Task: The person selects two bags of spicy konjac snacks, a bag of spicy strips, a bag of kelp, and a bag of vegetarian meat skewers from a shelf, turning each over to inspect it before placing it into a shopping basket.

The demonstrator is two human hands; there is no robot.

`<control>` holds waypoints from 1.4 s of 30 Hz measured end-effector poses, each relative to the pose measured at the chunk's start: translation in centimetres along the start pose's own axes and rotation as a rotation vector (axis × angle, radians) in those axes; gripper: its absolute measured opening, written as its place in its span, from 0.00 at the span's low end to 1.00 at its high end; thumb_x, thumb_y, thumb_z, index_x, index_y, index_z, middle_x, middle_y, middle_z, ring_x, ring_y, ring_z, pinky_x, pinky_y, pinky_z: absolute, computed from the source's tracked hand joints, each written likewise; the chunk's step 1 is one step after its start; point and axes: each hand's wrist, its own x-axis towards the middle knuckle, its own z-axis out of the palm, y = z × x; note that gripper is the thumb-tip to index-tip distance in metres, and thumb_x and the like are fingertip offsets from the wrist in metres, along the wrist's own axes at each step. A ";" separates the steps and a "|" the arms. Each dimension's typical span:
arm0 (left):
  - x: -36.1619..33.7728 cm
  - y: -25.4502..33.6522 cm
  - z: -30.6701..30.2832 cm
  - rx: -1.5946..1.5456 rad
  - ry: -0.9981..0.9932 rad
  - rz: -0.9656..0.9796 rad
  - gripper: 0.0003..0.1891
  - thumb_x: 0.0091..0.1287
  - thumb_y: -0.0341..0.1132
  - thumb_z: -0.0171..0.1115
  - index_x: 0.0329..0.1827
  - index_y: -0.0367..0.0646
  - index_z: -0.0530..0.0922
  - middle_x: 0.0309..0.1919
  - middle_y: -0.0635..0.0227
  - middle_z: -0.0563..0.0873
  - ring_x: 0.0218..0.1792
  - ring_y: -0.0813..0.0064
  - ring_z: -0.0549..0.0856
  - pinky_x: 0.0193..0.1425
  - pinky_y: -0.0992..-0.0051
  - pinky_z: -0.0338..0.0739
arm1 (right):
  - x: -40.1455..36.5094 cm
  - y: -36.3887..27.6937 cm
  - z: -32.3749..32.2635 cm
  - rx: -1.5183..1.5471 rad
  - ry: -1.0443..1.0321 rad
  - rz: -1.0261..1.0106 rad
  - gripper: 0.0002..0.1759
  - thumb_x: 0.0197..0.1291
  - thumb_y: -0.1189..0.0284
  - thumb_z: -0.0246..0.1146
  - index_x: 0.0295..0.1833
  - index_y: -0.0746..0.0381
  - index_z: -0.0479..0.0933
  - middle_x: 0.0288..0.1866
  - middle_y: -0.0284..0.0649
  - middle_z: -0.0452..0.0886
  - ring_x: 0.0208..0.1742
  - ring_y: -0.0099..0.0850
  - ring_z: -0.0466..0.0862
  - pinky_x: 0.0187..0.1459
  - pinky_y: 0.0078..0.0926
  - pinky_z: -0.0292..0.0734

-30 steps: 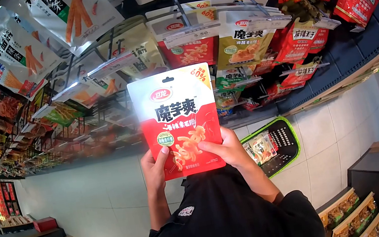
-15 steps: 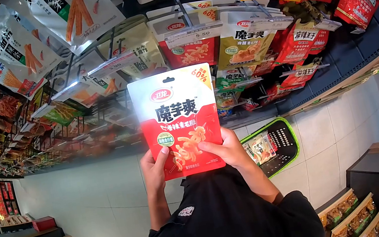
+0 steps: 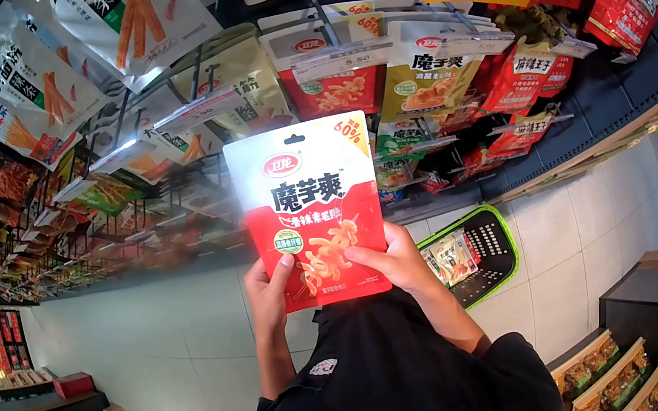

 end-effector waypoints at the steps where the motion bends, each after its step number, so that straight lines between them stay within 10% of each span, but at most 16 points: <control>1: 0.0 0.1 0.0 -0.007 0.000 -0.007 0.10 0.65 0.30 0.59 0.44 0.31 0.78 0.35 0.64 0.85 0.34 0.82 0.82 0.40 0.81 0.76 | 0.0 -0.1 0.1 0.000 0.001 -0.001 0.19 0.54 0.77 0.65 0.52 0.68 0.72 0.48 0.39 0.80 0.47 0.23 0.79 0.50 0.24 0.75; 16: -0.8 1.7 0.9 0.555 0.076 0.265 0.24 0.56 0.30 0.66 0.57 0.40 0.74 0.47 0.60 0.83 0.45 0.71 0.83 0.41 0.76 0.77 | 0.0 0.1 0.9 -0.126 0.212 -0.150 0.16 0.56 0.76 0.64 0.50 0.69 0.74 0.45 0.38 0.81 0.43 0.22 0.80 0.45 0.22 0.76; 21: -1.5 -1.5 1.6 -0.069 -0.383 0.086 0.43 0.66 0.58 0.50 0.73 0.38 0.47 0.71 0.56 0.55 0.72 0.63 0.53 0.71 0.62 0.52 | -0.8 -0.3 2.9 -0.931 0.049 -0.528 0.23 0.50 0.70 0.66 0.53 0.66 0.76 0.43 0.45 0.77 0.42 0.39 0.78 0.45 0.29 0.73; 31: -0.2 -0.2 0.2 -0.483 -0.094 -0.213 0.23 0.68 0.38 0.51 0.63 0.35 0.63 0.58 0.59 0.74 0.58 0.67 0.74 0.62 0.67 0.68 | -0.4 -1.2 3.1 -0.934 0.181 -0.682 0.19 0.47 0.74 0.68 0.48 0.63 0.79 0.47 0.43 0.77 0.49 0.40 0.76 0.51 0.33 0.72; 35: -0.2 -0.9 -0.9 -0.525 -0.120 -0.223 0.23 0.68 0.36 0.53 0.62 0.35 0.64 0.56 0.59 0.75 0.57 0.68 0.75 0.61 0.67 0.69 | 0.1 -1.3 2.4 -0.668 0.333 -0.582 0.28 0.50 0.72 0.68 0.58 0.69 0.70 0.60 0.47 0.70 0.59 0.37 0.72 0.59 0.31 0.68; 42: -0.1 -0.5 -1.0 -0.426 -0.158 -0.281 0.23 0.66 0.36 0.56 0.61 0.34 0.64 0.56 0.59 0.75 0.56 0.68 0.76 0.60 0.68 0.69 | 0.6 2.8 -1.7 0.131 0.032 0.181 0.18 0.60 0.69 0.63 0.53 0.68 0.74 0.48 0.38 0.79 0.47 0.22 0.78 0.50 0.21 0.73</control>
